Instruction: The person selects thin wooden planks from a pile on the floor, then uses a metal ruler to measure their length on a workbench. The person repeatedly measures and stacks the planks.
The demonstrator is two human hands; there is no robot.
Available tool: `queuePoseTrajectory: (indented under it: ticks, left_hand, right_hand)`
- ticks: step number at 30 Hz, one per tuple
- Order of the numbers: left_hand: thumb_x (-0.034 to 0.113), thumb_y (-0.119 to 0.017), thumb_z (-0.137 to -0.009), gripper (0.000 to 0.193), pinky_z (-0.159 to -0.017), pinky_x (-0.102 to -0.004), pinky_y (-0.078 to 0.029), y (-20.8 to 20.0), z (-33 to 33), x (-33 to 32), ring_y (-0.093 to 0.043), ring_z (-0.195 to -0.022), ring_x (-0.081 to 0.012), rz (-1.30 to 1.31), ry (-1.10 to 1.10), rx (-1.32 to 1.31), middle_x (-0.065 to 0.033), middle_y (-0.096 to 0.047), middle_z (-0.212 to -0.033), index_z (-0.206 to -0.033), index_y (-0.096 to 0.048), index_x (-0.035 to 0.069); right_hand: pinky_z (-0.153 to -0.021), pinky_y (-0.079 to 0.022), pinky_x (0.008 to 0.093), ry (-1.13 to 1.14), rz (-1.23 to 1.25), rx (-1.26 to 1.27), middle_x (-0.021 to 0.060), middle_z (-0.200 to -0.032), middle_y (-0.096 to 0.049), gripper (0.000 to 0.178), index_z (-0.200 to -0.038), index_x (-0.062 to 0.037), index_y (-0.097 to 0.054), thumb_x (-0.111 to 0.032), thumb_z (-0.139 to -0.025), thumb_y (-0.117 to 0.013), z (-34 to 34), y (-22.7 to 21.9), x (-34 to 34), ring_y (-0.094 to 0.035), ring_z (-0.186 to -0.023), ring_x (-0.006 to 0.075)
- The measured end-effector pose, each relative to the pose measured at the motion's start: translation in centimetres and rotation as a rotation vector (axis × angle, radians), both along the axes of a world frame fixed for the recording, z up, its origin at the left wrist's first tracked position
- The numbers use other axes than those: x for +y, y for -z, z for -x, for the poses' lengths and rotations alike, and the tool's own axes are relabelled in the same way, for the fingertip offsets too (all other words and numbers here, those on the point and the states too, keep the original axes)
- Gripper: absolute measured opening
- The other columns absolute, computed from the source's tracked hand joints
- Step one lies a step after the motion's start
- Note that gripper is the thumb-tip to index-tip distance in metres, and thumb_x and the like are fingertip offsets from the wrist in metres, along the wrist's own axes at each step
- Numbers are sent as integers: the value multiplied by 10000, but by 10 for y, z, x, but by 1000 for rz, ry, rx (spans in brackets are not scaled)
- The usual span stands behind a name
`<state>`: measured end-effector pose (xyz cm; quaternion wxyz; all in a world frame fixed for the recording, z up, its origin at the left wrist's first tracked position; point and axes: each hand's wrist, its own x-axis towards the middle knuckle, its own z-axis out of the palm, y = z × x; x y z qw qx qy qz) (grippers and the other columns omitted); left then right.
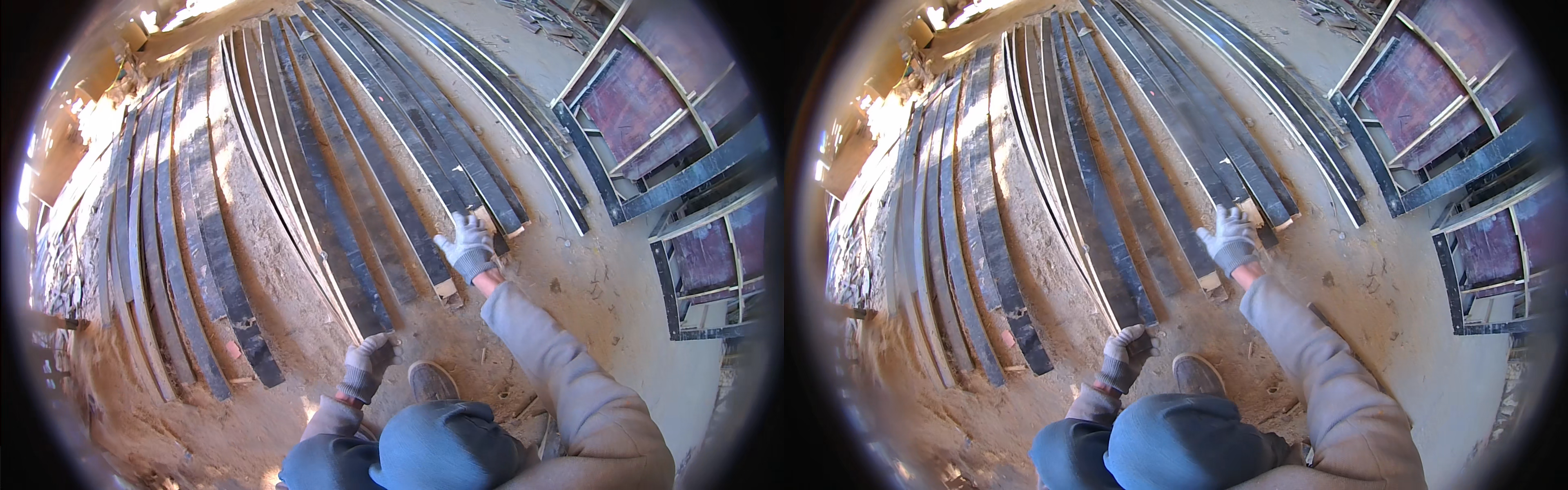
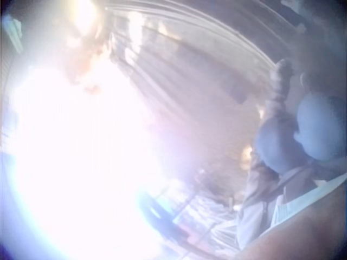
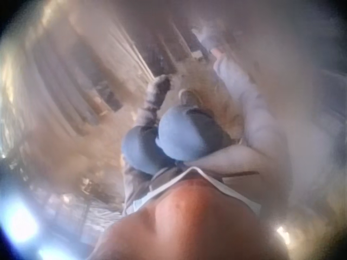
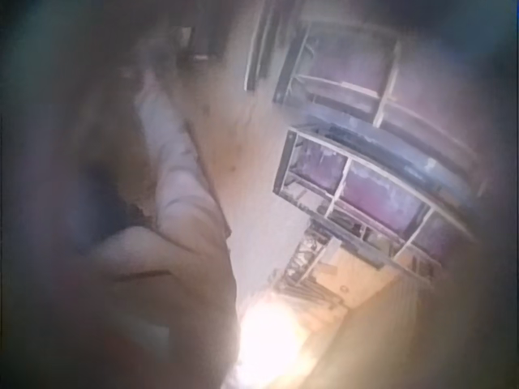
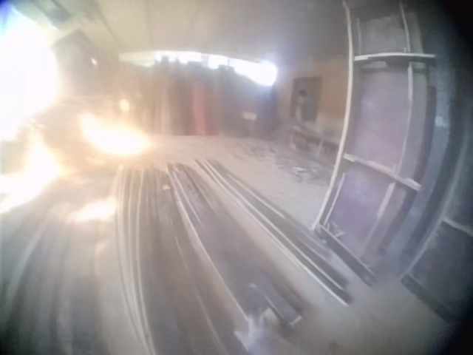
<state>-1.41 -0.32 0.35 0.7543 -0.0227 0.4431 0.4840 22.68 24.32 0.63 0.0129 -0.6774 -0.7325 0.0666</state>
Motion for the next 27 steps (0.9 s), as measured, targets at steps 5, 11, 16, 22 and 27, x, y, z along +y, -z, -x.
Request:
queuePoseTrajectory:
  ticks: [5,11,16,22,27]
  left_hand:
    - [170,-634,-1023,194,-789,-464,-618,-5,0,2,-745,-865,-311,9,23,10,-140,-760,-961,-1080,-727,10]
    - [169,-642,-1016,187,-786,-466,-617,-2,1,0,-746,-871,-308,27,12,7,-139,-763,-952,-1069,-730,12]
    - [159,-674,-997,177,-786,-469,-621,-3,6,-4,-749,-887,-331,-3,-7,-5,-149,-764,-944,-1083,-727,14]
    - [162,-676,-999,177,-785,-484,-620,-1,4,-2,-750,-883,-341,18,-1,-11,-173,-762,-977,-1081,-716,10]
    - [168,-673,-1008,182,-798,-484,-613,8,1,-1,-747,-897,-345,42,7,-39,-173,-763,-969,-1080,-719,7]
  right_hand:
    - [-1024,-528,535,27,136,-339,255,-1401,-596,882,-1498,-25,-497,-560,-859,-788,-26,7,31,-605,-1275,390]
    - [-1116,-491,527,41,326,76,240,-1394,-640,893,-1508,-86,-526,-540,-800,-824,-9,-11,16,-608,-1332,405]
    - [-1133,-474,505,173,-5,-13,262,-1463,-600,1033,-1562,-126,-477,-700,-773,-816,-43,-7,30,-579,-1375,399]
    - [-1250,-374,424,410,331,144,307,-1650,-419,1328,-1665,43,-238,-711,-749,-834,-136,-17,103,-452,-1531,364]
    - [-1090,-522,477,248,159,-47,294,-1442,-612,1108,-1505,45,-433,-568,-709,-899,-103,6,81,-630,-1328,420]
